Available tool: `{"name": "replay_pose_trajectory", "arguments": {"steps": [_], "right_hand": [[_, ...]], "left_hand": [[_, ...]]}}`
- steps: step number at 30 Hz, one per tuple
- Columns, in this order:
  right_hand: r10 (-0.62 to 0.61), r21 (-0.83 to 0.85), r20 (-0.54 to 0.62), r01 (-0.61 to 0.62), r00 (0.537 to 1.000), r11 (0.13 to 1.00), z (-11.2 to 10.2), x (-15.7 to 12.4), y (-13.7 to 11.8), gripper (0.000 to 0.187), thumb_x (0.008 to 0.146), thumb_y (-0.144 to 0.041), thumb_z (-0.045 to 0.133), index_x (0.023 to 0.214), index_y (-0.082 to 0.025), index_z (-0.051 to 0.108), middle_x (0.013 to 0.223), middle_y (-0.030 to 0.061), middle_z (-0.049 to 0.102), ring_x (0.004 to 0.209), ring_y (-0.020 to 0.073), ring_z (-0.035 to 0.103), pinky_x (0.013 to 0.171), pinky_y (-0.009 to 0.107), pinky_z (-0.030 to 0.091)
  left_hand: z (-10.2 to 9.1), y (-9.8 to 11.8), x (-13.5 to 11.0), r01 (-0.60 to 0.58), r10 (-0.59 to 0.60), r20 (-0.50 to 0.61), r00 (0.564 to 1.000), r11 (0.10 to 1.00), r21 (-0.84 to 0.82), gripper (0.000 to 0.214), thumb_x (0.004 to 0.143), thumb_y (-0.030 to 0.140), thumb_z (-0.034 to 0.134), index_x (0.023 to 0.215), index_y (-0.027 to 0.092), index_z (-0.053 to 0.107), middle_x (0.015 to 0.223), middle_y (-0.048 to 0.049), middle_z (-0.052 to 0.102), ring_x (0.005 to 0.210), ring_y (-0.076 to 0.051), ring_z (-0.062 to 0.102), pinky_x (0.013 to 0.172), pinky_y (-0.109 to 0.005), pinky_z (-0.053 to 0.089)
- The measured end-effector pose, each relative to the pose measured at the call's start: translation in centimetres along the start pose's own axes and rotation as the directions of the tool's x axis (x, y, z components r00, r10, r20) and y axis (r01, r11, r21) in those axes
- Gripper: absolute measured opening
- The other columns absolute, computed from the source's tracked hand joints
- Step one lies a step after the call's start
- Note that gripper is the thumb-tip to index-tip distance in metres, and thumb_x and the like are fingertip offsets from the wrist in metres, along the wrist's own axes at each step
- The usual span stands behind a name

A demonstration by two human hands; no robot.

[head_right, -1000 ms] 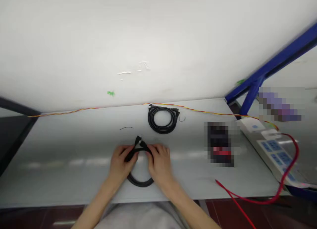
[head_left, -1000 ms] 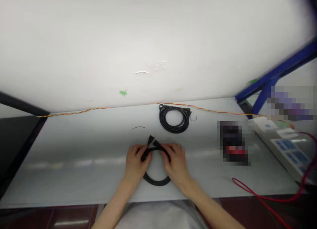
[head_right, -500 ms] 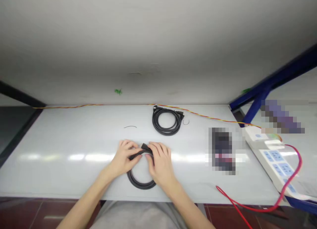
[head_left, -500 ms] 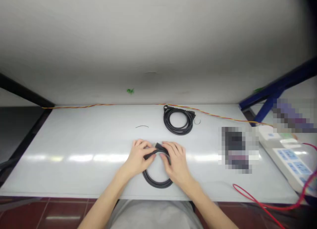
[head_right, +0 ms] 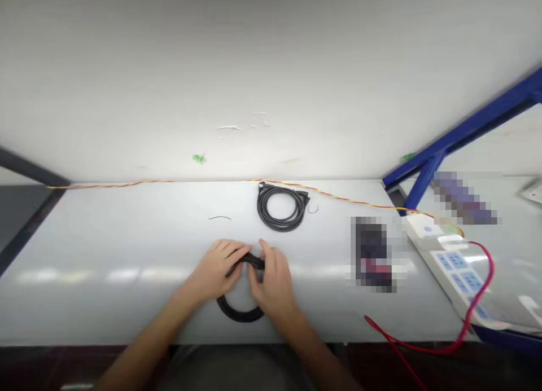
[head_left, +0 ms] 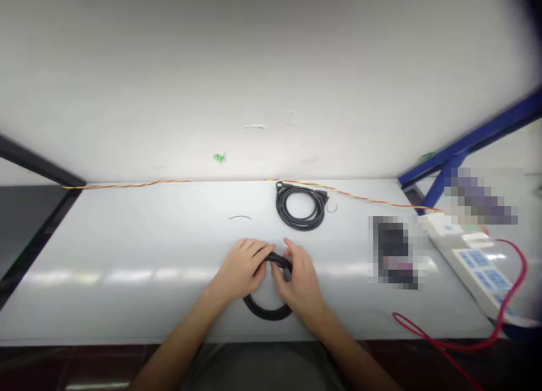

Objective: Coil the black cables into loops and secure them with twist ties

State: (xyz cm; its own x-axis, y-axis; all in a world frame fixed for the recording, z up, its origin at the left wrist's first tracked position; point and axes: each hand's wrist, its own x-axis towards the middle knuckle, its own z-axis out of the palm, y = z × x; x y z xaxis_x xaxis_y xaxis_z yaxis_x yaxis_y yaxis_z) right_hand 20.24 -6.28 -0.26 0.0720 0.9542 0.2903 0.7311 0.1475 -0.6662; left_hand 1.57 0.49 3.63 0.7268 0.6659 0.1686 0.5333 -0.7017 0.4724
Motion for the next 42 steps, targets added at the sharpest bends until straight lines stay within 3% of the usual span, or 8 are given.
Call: {"name": "replay_pose_trajectory", "arguments": {"steps": [5, 12, 18, 23, 27, 34, 39, 42], "right_hand": [[0.021, -0.060, -0.016, -0.022, 1.000, 0.998, 0.0, -0.1, -0.3, 0.056, 0.098, -0.026, 0.055, 0.151, -0.018, 0.041, 0.104, 0.0116, 0.062, 0.094, 0.0292, 0.057, 0.087, 0.053, 0.053], [-0.002, -0.105, 0.022, 0.004, 1.000, 0.994, -0.4, -0.1, 0.1, 0.042, 0.096, -0.025, 0.058, 0.138, -0.021, 0.057, 0.102, 0.0107, 0.063, 0.093, 0.0291, 0.056, 0.085, 0.050, 0.050], [-0.009, 0.002, -0.008, 0.009, 1.000, 1.000, -1.0, 0.1, 0.1, 0.038, 0.095, -0.032, 0.064, 0.131, -0.020, 0.060, 0.107, 0.0108, 0.063, 0.098, 0.0287, 0.057, 0.087, 0.048, 0.051], [-0.014, 0.073, -0.024, 0.016, 1.000, 0.997, -1.3, 0.0, -0.1, 0.018, 0.097, -0.028, 0.062, 0.114, -0.024, 0.066, 0.109, 0.0099, 0.065, 0.104, 0.0276, 0.059, 0.091, 0.048, 0.052], [0.038, 0.148, -0.049, -0.031, 0.998, 0.989, -1.6, -0.1, 0.1, 0.013, 0.098, -0.030, 0.062, 0.106, -0.023, 0.069, 0.111, 0.0104, 0.066, 0.107, 0.0275, 0.061, 0.095, 0.049, 0.053], [0.077, 0.288, 0.171, -0.124, 0.982, 0.949, -4.2, 1.6, 0.8, 0.014, 0.098, -0.030, 0.060, 0.087, -0.022, 0.065, 0.110, 0.0096, 0.063, 0.105, 0.0261, 0.064, 0.093, 0.044, 0.055], [0.020, 0.286, 0.191, -0.075, 0.981, 0.955, -5.7, 1.6, 0.0, 0.014, 0.096, -0.020, 0.054, 0.085, -0.022, 0.063, 0.102, 0.0078, 0.059, 0.099, 0.0243, 0.062, 0.089, 0.042, 0.054], [-0.073, 0.168, 0.148, 0.047, 0.986, 0.985, -6.3, 0.1, -0.5, 0.017, 0.096, -0.015, 0.050, 0.087, -0.023, 0.062, 0.101, 0.0077, 0.061, 0.097, 0.0249, 0.061, 0.085, 0.042, 0.053]], "left_hand": [[0.4, 0.0, -1.0, 0.072, -0.067, -0.100, 0.993, 0.996, 0.046, 0.028, 0.100, 0.016, 0.056, 0.125, 0.022, 0.067, 0.108, -0.0080, 0.071, 0.102, -0.024, 0.065, 0.092, -0.044, 0.053], [1.5, 0.1, -1.6, 0.132, -0.123, -0.182, 0.976, 0.991, 0.034, 0.028, 0.099, 0.018, 0.061, 0.125, 0.023, 0.067, 0.110, -0.0081, 0.071, 0.101, -0.025, 0.064, 0.089, -0.043, 0.054], [2.1, 0.0, -1.7, 0.118, -0.105, -0.201, 0.974, 0.992, 0.053, 0.028, 0.099, 0.020, 0.059, 0.125, 0.022, 0.066, 0.112, -0.0090, 0.071, 0.102, -0.025, 0.065, 0.090, -0.044, 0.054], [2.1, 0.0, -1.6, 0.096, -0.086, -0.192, 0.978, 0.995, 0.040, 0.030, 0.099, 0.018, 0.058, 0.129, 0.021, 0.064, 0.112, -0.0102, 0.071, 0.102, -0.025, 0.064, 0.090, -0.043, 0.055], [1.9, 0.0, -1.6, 0.104, -0.093, -0.186, 0.978, 0.993, 0.048, 0.033, 0.099, 0.018, 0.059, 0.131, 0.023, 0.065, 0.113, -0.0106, 0.070, 0.102, -0.026, 0.064, 0.090, -0.043, 0.055], [1.7, -0.1, -1.4, 0.079, -0.070, -0.132, 0.989, 0.995, 0.066, 0.039, 0.099, 0.014, 0.058, 0.136, 0.026, 0.064, 0.120, -0.0095, 0.069, 0.107, -0.026, 0.062, 0.092, -0.044, 0.053], [2.4, -0.1, -1.6, 0.073, -0.059, -0.144, 0.988, 0.994, 0.088, 0.045, 0.097, 0.011, 0.058, 0.139, 0.027, 0.061, 0.122, -0.0102, 0.069, 0.105, -0.026, 0.063, 0.090, -0.044, 0.055], [3.1, 0.2, -1.9, 0.060, -0.048, -0.154, 0.987, 0.996, 0.070, 0.049, 0.097, 0.008, 0.055, 0.141, 0.027, 0.060, 0.125, -0.0103, 0.068, 0.107, -0.025, 0.065, 0.092, -0.042, 0.057]]}}
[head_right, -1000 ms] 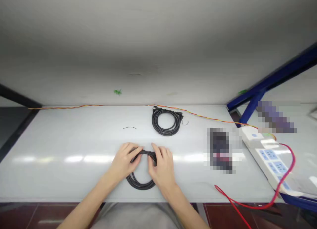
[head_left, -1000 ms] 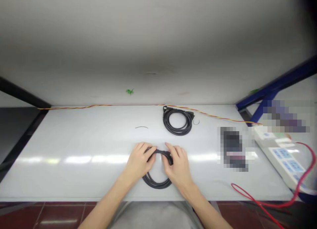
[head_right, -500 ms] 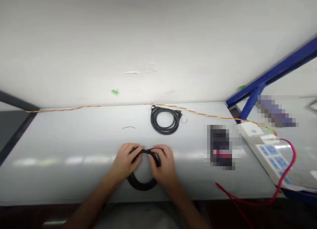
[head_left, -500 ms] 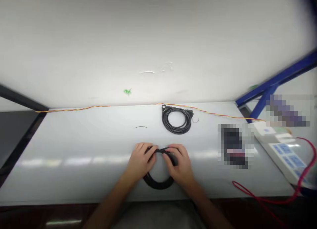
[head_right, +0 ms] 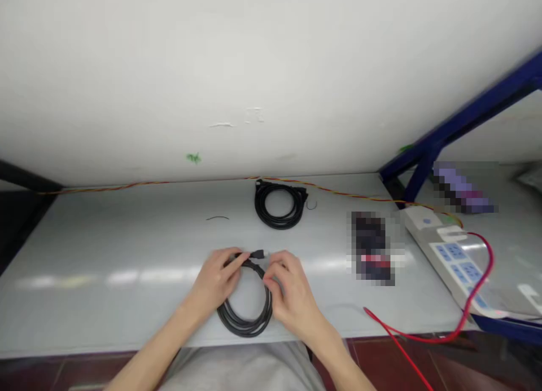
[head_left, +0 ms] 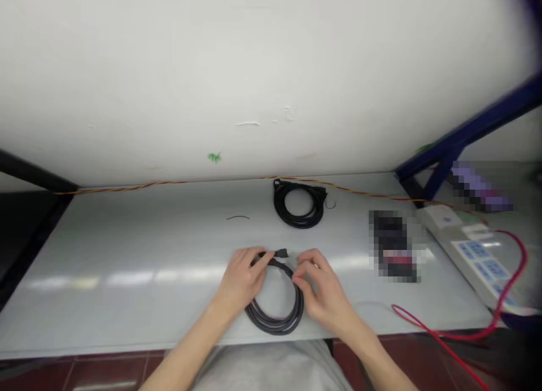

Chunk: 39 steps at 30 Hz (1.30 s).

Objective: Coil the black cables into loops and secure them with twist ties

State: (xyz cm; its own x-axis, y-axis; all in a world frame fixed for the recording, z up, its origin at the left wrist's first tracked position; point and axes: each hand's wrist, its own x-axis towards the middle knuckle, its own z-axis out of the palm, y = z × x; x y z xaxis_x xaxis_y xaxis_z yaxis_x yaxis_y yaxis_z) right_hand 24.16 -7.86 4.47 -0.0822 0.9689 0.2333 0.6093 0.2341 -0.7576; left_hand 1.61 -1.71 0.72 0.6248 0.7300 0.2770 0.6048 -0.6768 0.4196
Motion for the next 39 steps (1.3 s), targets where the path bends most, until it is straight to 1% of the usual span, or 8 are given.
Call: {"name": "replay_pose_trajectory", "arguments": {"steps": [5, 12, 19, 23, 27, 30, 33, 39], "right_hand": [[-0.164, -0.262, 0.035, 0.168, 0.986, 0.950, -0.2, -1.8, -1.5, 0.023, 0.094, -0.006, 0.046, 0.088, -0.023, 0.061, 0.097, 0.0076, 0.064, 0.090, 0.0249, 0.059, 0.077, 0.042, 0.045], [-0.023, -0.379, 0.006, 0.023, 1.000, 0.925, 2.8, -1.6, -2.5, 0.017, 0.100, -0.015, 0.051, 0.090, -0.022, 0.062, 0.096, 0.0087, 0.060, 0.082, 0.0247, 0.052, 0.072, 0.042, 0.042], [-0.059, -0.118, -0.024, 0.056, 0.998, 0.991, 3.5, -2.5, -0.9, 0.020, 0.100, -0.012, 0.049, 0.089, -0.021, 0.063, 0.096, 0.0078, 0.061, 0.089, 0.0242, 0.056, 0.078, 0.042, 0.049], [0.167, 0.277, -0.043, -0.148, 0.985, 0.949, 1.2, -1.7, 0.0, 0.017, 0.102, -0.033, 0.057, 0.096, -0.022, 0.068, 0.098, 0.0082, 0.062, 0.087, 0.0229, 0.062, 0.075, 0.039, 0.055], [0.458, 0.584, 0.332, -0.561, 0.824, 0.586, -0.4, 0.6, 1.8, 0.040, 0.099, -0.053, 0.057, 0.119, -0.020, 0.069, 0.100, 0.0078, 0.068, 0.059, 0.0138, 0.055, 0.048, 0.028, 0.045], [0.381, 0.517, 0.652, -0.752, 0.655, 0.409, -1.0, 2.1, 2.9, 0.046, 0.092, -0.055, 0.069, 0.113, -0.014, 0.073, 0.079, 0.0034, 0.066, 0.054, 0.0100, 0.048, 0.045, 0.023, 0.033], [0.287, 0.461, 0.796, -0.841, 0.533, 0.283, -1.3, 3.0, 3.1, 0.044, 0.087, -0.055, 0.077, 0.104, -0.014, 0.073, 0.057, -0.0070, 0.043, 0.050, 0.0065, 0.032, 0.044, 0.021, 0.016], [0.142, 0.421, 0.882, -0.888, 0.449, 0.187, -1.2, 3.4, 2.9, 0.046, 0.081, -0.051, 0.085, 0.076, -0.017, 0.055, 0.062, -0.0109, 0.022, 0.055, 0.0052, 0.014, 0.046, 0.022, 0.009]], "left_hand": [[0.9, 0.4, -0.5, -0.010, 0.010, -0.014, 1.000, 1.000, -0.005, 0.058, 0.095, 0.003, 0.049, 0.148, 0.027, 0.054, 0.129, -0.0117, 0.067, 0.111, -0.025, 0.067, 0.093, -0.043, 0.060], [0.6, 0.7, 0.0, 0.004, -0.005, -0.016, 1.000, 0.999, -0.050, 0.050, 0.100, 0.024, 0.059, 0.149, 0.024, 0.053, 0.127, -0.0145, 0.066, 0.108, -0.028, 0.066, 0.091, -0.045, 0.061], [1.0, 1.1, -0.1, 0.019, -0.018, -0.070, 0.997, 1.000, 0.007, 0.028, 0.104, 0.022, 0.054, 0.131, 0.022, 0.064, 0.118, -0.0123, 0.068, 0.096, -0.023, 0.066, 0.083, -0.039, 0.061], [0.7, 1.1, -0.3, -0.030, 0.031, -0.079, 0.996, 0.999, 0.010, 0.028, 0.103, 0.016, 0.053, 0.129, 0.019, 0.064, 0.113, -0.0128, 0.069, 0.097, -0.024, 0.066, 0.084, -0.039, 0.061], [0.6, 0.9, -0.5, -0.101, 0.102, -0.135, 0.986, 0.995, 0.017, 0.031, 0.102, 0.014, 0.054, 0.132, 0.019, 0.062, 0.113, -0.0136, 0.070, 0.094, -0.023, 0.067, 0.082, -0.038, 0.060], [0.4, 0.8, -0.5, -0.184, 0.184, -0.217, 0.959, 0.983, 0.024, 0.036, 0.101, 0.010, 0.054, 0.136, 0.017, 0.059, 0.111, -0.0137, 0.070, 0.094, -0.022, 0.068, 0.079, -0.036, 0.060], [0.1, 0.9, -0.4, -0.227, 0.227, -0.266, 0.937, 0.973, 0.031, 0.037, 0.100, 0.008, 0.055, 0.135, 0.016, 0.060, 0.110, -0.0142, 0.070, 0.096, -0.023, 0.068, 0.078, -0.035, 0.060], [-0.1, 0.9, -0.7, -0.248, 0.247, -0.271, 0.930, 0.968, 0.033, 0.036, 0.099, 0.006, 0.055, 0.134, 0.014, 0.060, 0.109, -0.0150, 0.071, 0.094, -0.021, 0.068, 0.077, -0.034, 0.059]]}}
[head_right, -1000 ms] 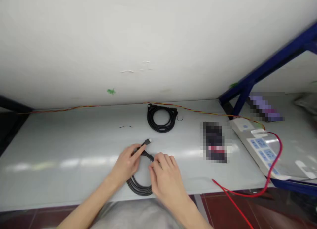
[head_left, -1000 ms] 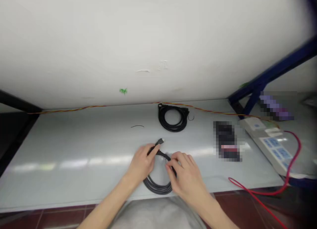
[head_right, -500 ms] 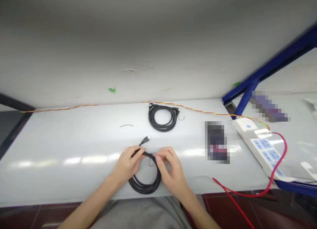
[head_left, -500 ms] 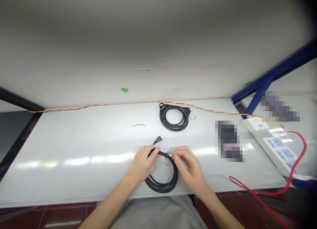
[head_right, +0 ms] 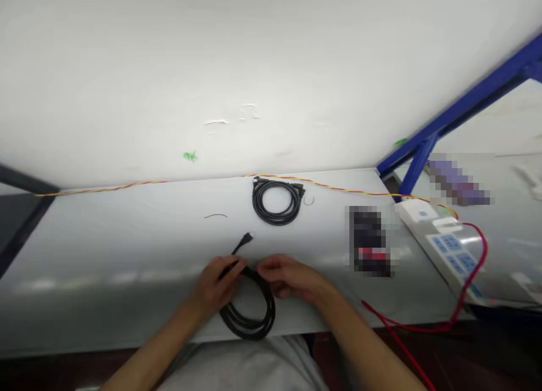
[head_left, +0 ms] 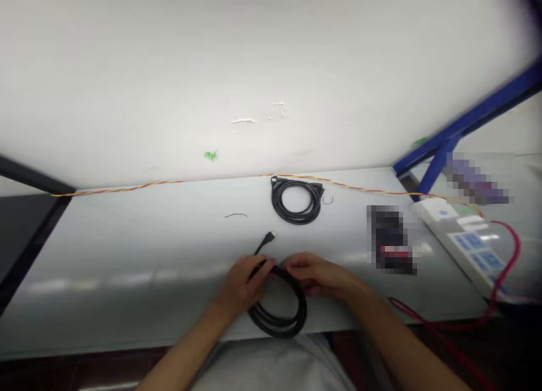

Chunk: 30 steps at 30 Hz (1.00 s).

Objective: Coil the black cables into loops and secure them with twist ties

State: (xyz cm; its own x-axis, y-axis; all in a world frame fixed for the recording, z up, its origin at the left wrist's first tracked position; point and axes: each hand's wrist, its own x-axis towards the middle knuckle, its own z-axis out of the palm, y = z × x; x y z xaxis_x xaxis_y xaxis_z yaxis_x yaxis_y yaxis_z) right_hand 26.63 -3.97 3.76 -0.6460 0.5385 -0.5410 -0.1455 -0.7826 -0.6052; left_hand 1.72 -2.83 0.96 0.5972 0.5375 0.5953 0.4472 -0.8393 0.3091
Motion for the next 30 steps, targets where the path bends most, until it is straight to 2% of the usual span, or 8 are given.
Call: {"name": "replay_pose_trajectory", "arguments": {"steps": [4, 9, 16, 22, 25, 28, 29, 30], "right_hand": [[0.003, -0.035, 0.060, -0.001, 0.998, 0.999, -0.2, 0.4, 0.2, 0.047, 0.081, -0.055, 0.084, 0.077, -0.017, 0.054, 0.062, -0.0103, 0.028, 0.054, 0.0048, 0.016, 0.046, 0.022, 0.010], [-0.168, -0.208, -0.100, 0.145, 0.981, 0.967, -0.2, 0.2, -0.1, 0.043, 0.086, -0.055, 0.080, 0.106, -0.020, 0.065, 0.071, -0.0071, 0.044, 0.054, 0.0057, 0.027, 0.045, 0.021, 0.017], [-0.311, -0.441, -0.129, 0.226, 0.942, 0.869, 1.2, -1.9, -2.5, 0.037, 0.094, -0.051, 0.070, 0.117, -0.022, 0.063, 0.069, -0.0072, 0.044, 0.059, 0.0091, 0.032, 0.052, 0.022, 0.025], [-0.233, -0.516, -0.103, 0.148, 0.967, 0.844, 3.8, -2.7, -1.6, 0.034, 0.093, -0.038, 0.067, 0.122, -0.023, 0.058, 0.068, -0.0074, 0.052, 0.059, 0.0113, 0.043, 0.058, 0.025, 0.034], [-0.337, -0.697, -0.298, 0.038, 0.893, 0.716, 5.1, -2.1, 0.4, 0.038, 0.087, -0.028, 0.069, 0.122, -0.023, 0.055, 0.068, -0.0062, 0.061, 0.060, 0.0142, 0.051, 0.060, 0.026, 0.037], [-0.496, -0.779, -0.512, -0.137, 0.701, 0.612, 4.9, -1.6, 1.5, 0.041, 0.080, -0.035, 0.078, 0.114, -0.022, 0.058, 0.058, -0.0078, 0.054, 0.058, 0.0171, 0.053, 0.057, 0.027, 0.035], [-0.496, -0.764, -0.525, -0.127, 0.692, 0.632, 4.5, -1.5, 1.5, 0.044, 0.079, -0.041, 0.080, 0.112, -0.022, 0.059, 0.057, -0.0079, 0.051, 0.057, 0.0172, 0.054, 0.055, 0.027, 0.036], [-0.452, -0.725, -0.509, -0.081, 0.733, 0.684, 3.9, -1.4, 1.3, 0.046, 0.080, -0.051, 0.078, 0.112, -0.022, 0.060, 0.058, -0.0075, 0.051, 0.056, 0.0171, 0.055, 0.053, 0.026, 0.036]], "left_hand": [[0.0, -0.1, -0.3, -0.013, 0.013, -0.023, 1.000, 1.000, -0.006, 0.037, 0.099, 0.006, 0.054, 0.136, 0.014, 0.059, 0.108, -0.0149, 0.071, 0.094, -0.021, 0.068, 0.076, -0.034, 0.058], [-0.1, -0.1, -0.3, 0.002, -0.002, 0.026, 1.000, 1.000, -0.013, 0.036, 0.100, 0.008, 0.054, 0.136, 0.013, 0.058, 0.110, -0.0157, 0.071, 0.094, -0.022, 0.069, 0.078, -0.035, 0.058], [0.8, -0.2, -0.1, 0.075, -0.073, 0.145, 0.987, 0.997, -0.006, 0.025, 0.102, 0.015, 0.054, 0.125, 0.015, 0.063, 0.110, -0.0136, 0.070, 0.088, -0.021, 0.067, 0.078, -0.037, 0.059], [1.1, -0.3, -0.2, 0.111, -0.107, 0.185, 0.977, 0.994, -0.010, 0.028, 0.100, 0.011, 0.050, 0.124, 0.015, 0.065, 0.110, -0.0133, 0.069, 0.092, -0.022, 0.067, 0.081, -0.038, 0.060], [1.0, -0.3, -0.2, 0.114, -0.112, 0.154, 0.982, 0.993, -0.003, 0.028, 0.101, 0.014, 0.051, 0.126, 0.017, 0.064, 0.110, -0.0126, 0.069, 0.091, -0.023, 0.067, 0.080, -0.038, 0.060], [0.7, -0.1, -0.1, 0.093, -0.093, 0.129, 0.987, 0.996, 0.005, 0.027, 0.102, 0.017, 0.054, 0.127, 0.016, 0.063, 0.109, -0.0126, 0.070, 0.088, -0.022, 0.067, 0.078, -0.037, 0.059], [0.5, -0.1, 0.0, 0.080, -0.080, 0.118, 0.990, 0.997, 0.005, 0.027, 0.102, 0.016, 0.054, 0.128, 0.015, 0.063, 0.108, -0.0129, 0.070, 0.088, -0.022, 0.067, 0.077, -0.036, 0.059], [0.4, -0.1, 0.0, 0.065, -0.065, 0.103, 0.993, 0.998, 0.003, 0.028, 0.102, 0.014, 0.054, 0.128, 0.014, 0.062, 0.108, -0.0132, 0.070, 0.088, -0.021, 0.067, 0.076, -0.036, 0.058]]}}
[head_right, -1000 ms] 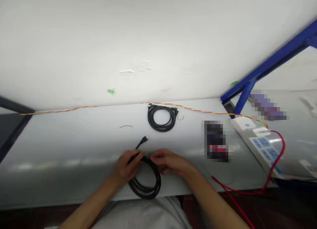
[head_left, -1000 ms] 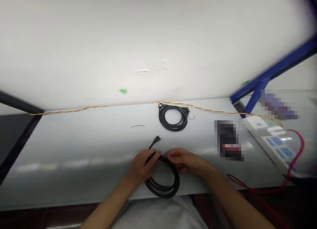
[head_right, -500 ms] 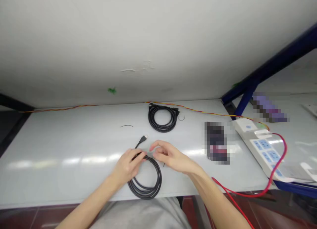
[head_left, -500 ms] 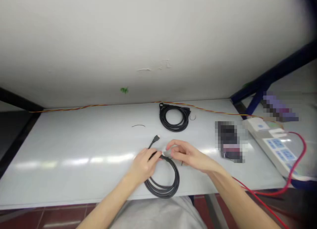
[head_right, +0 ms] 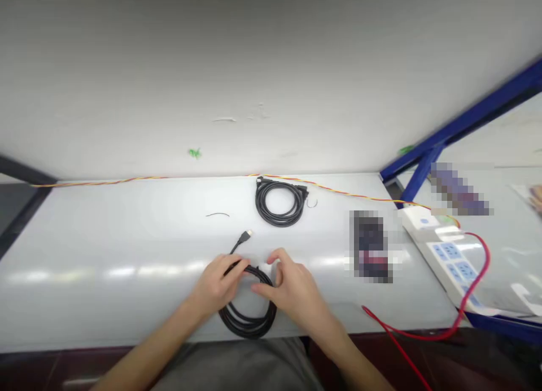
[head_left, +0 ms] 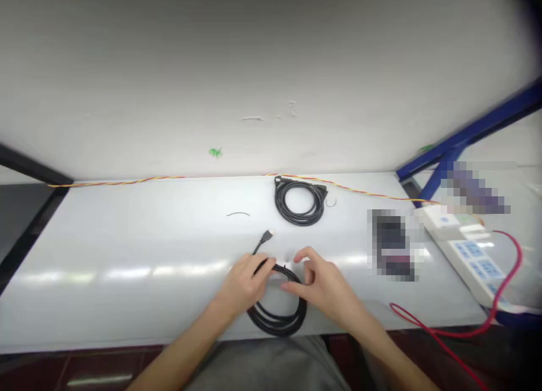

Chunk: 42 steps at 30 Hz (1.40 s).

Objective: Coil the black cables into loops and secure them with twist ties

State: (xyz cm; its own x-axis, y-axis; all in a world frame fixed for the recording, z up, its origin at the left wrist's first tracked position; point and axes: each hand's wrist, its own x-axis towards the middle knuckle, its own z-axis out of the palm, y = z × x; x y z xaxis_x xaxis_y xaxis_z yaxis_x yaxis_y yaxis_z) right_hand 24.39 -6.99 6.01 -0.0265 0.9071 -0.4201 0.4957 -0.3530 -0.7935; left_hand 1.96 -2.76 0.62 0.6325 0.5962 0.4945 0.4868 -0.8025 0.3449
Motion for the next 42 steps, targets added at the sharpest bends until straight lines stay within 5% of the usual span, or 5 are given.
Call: {"name": "replay_pose_trajectory", "arguments": {"steps": [8, 20, 30, 37, 42], "right_hand": [[-0.061, 0.444, 0.560, -0.237, 0.826, 0.864, -1.6, 2.9, 1.5, 0.053, 0.092, -0.070, 0.063, 0.096, -0.017, 0.065, 0.053, -0.0084, 0.045, 0.039, 0.0066, 0.034, 0.038, 0.021, 0.023], [-0.423, 0.227, 0.281, 0.369, 0.861, 0.901, -1.0, 2.8, 0.6, 0.048, 0.106, -0.057, 0.046, 0.076, -0.020, 0.051, 0.084, 0.0007, 0.052, 0.077, 0.0146, 0.051, 0.072, 0.028, 0.047], [-0.303, 0.581, 0.474, -0.034, 0.827, 0.813, -0.5, 3.9, 2.5, 0.041, 0.092, -0.052, 0.073, 0.116, -0.021, 0.066, 0.073, -0.0032, 0.062, 0.042, 0.0097, 0.054, 0.037, 0.022, 0.043], [-0.359, 0.478, 0.526, 0.081, 0.771, 0.874, -2.3, 3.8, 1.1, 0.032, 0.094, -0.049, 0.071, 0.105, -0.020, 0.063, 0.091, 0.0013, 0.060, 0.061, 0.0103, 0.056, 0.044, 0.021, 0.048], [-0.461, 0.136, 0.506, 0.460, 0.729, 0.877, -4.1, 3.5, -1.8, 0.004, 0.096, -0.019, 0.059, 0.093, -0.021, 0.061, 0.095, 0.0016, 0.058, 0.081, 0.0147, 0.056, 0.073, 0.028, 0.051]], "left_hand": [[-0.3, 0.0, -0.2, -0.070, 0.069, -0.089, 0.994, 0.998, -0.003, 0.036, 0.100, 0.007, 0.052, 0.134, 0.014, 0.060, 0.109, -0.0139, 0.072, 0.092, -0.021, 0.068, 0.076, -0.035, 0.058], [-0.5, -0.2, -0.6, -0.077, 0.074, -0.098, 0.992, 0.996, -0.032, 0.033, 0.101, 0.011, 0.054, 0.133, 0.014, 0.062, 0.112, -0.0144, 0.073, 0.096, -0.022, 0.069, 0.081, -0.036, 0.060], [-0.8, -0.1, -0.5, -0.113, 0.106, -0.111, 0.988, 0.991, -0.068, 0.039, 0.099, 0.007, 0.051, 0.137, 0.015, 0.058, 0.109, -0.0144, 0.073, 0.093, -0.021, 0.069, 0.071, -0.033, 0.058], [-0.5, -0.2, -0.7, -0.113, 0.106, -0.106, 0.989, 0.992, -0.057, 0.040, 0.099, 0.006, 0.052, 0.137, 0.016, 0.058, 0.108, -0.0147, 0.074, 0.093, -0.020, 0.070, 0.073, -0.033, 0.058], [-0.6, -0.2, -0.4, -0.137, 0.132, -0.089, 0.987, 0.989, -0.056, 0.032, 0.100, 0.007, 0.050, 0.129, 0.013, 0.062, 0.109, -0.0140, 0.072, 0.092, -0.021, 0.067, 0.070, -0.033, 0.057]]}}
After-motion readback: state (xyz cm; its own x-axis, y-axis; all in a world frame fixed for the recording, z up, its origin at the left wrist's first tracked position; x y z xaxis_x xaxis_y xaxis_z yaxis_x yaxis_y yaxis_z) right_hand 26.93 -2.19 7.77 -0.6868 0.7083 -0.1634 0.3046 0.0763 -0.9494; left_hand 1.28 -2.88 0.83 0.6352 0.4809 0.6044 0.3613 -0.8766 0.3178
